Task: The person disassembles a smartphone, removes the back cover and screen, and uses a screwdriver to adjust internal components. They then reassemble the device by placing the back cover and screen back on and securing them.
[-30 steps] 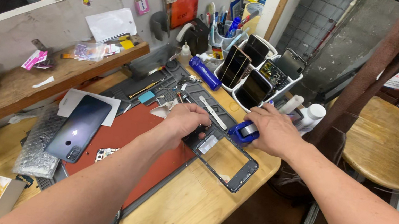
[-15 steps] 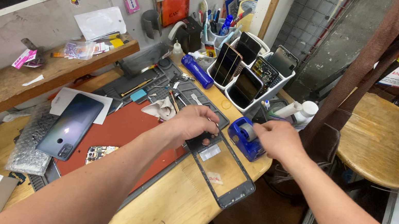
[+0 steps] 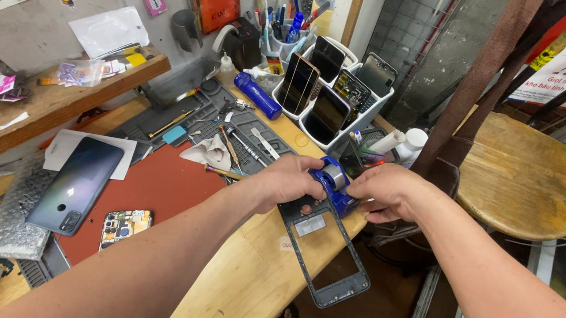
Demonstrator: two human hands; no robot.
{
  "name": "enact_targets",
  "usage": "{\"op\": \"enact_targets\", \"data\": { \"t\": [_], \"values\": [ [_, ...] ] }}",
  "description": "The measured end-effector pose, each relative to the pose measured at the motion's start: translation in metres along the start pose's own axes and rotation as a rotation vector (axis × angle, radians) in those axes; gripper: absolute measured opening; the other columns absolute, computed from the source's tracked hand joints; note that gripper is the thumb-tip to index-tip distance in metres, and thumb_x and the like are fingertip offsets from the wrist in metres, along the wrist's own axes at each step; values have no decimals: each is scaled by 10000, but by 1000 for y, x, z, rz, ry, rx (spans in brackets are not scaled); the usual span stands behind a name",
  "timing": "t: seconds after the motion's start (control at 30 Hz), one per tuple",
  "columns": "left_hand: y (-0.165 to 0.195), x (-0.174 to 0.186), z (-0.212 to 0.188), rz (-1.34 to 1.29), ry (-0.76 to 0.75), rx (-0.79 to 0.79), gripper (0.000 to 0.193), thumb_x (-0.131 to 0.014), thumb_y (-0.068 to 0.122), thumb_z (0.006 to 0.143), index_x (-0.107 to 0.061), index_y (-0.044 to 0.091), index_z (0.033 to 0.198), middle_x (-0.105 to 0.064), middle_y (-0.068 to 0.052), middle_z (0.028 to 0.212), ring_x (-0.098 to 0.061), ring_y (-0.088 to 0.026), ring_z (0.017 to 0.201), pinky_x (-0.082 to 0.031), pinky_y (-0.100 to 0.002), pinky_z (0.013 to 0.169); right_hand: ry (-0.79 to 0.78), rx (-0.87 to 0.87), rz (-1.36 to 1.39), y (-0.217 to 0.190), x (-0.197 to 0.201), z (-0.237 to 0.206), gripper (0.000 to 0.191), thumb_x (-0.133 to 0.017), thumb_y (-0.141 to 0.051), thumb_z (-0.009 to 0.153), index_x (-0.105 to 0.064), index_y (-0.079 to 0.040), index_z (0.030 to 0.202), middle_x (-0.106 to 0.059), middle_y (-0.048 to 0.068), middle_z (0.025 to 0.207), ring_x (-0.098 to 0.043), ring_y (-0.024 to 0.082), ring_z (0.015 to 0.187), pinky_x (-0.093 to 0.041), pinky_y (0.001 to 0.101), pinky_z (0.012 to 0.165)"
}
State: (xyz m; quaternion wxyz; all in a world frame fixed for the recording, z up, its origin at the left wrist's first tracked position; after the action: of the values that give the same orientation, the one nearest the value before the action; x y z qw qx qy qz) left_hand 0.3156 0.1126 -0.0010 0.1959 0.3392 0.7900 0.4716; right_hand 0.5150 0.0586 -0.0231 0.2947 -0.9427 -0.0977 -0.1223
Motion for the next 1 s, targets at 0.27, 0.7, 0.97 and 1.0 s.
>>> {"op": "enact_targets", "data": {
  "t": [0.27, 0.7, 0.97, 1.0],
  "values": [
    [0, -3, 4, 1, 45, 35, 688, -728, 12, 734, -584, -22, 1406, -746, -112, 913, -652, -143, 574, -541, -269, 520, -84, 75, 243, 6, -2, -4, 179, -630, -152, 961, -666, 20, 994, -695, 175, 1057, -691, 286, 895, -634, 439, 847],
    [-6, 3, 2, -108, 31, 62, 652, -717, -30, 755, -583, -25, 1393, -736, -139, 948, -648, -148, 594, -558, -268, 531, 107, 325, 480, 62, -18, -17, 246, -642, -128, 968, -703, 96, 1051, -728, 152, 1052, -707, 183, 941, -578, 278, 884],
    [-5, 2, 2, -108, 20, 32, 641, -713, -35, 766, -581, -37, 1393, -730, -146, 956, -650, -149, 601, -561, -272, 539, 263, 473, 624, 74, -33, -19, 201, -674, -78, 947, -700, 94, 1045, -731, 147, 1026, -710, 181, 913, -578, 277, 848],
    [-6, 2, 3, -105, 22, 38, 646, -711, -33, 764, -579, -29, 1396, -734, -144, 955, -648, -151, 597, -561, -274, 537, 274, 474, 639, 74, -34, -19, 197, -681, -73, 945, -698, 102, 1036, -728, 149, 1025, -708, 182, 913, -576, 279, 849]
  ]
}}
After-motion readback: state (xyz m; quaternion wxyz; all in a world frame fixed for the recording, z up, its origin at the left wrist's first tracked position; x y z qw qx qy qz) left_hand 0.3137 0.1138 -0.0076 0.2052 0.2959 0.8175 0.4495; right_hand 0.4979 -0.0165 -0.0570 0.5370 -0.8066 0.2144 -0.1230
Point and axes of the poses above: each hand's wrist, its own z-axis towards the middle knuckle, its own x-axis out of the back of the hand, y = z × x, the point moved 4 cm from there along z, towards the middle knuckle
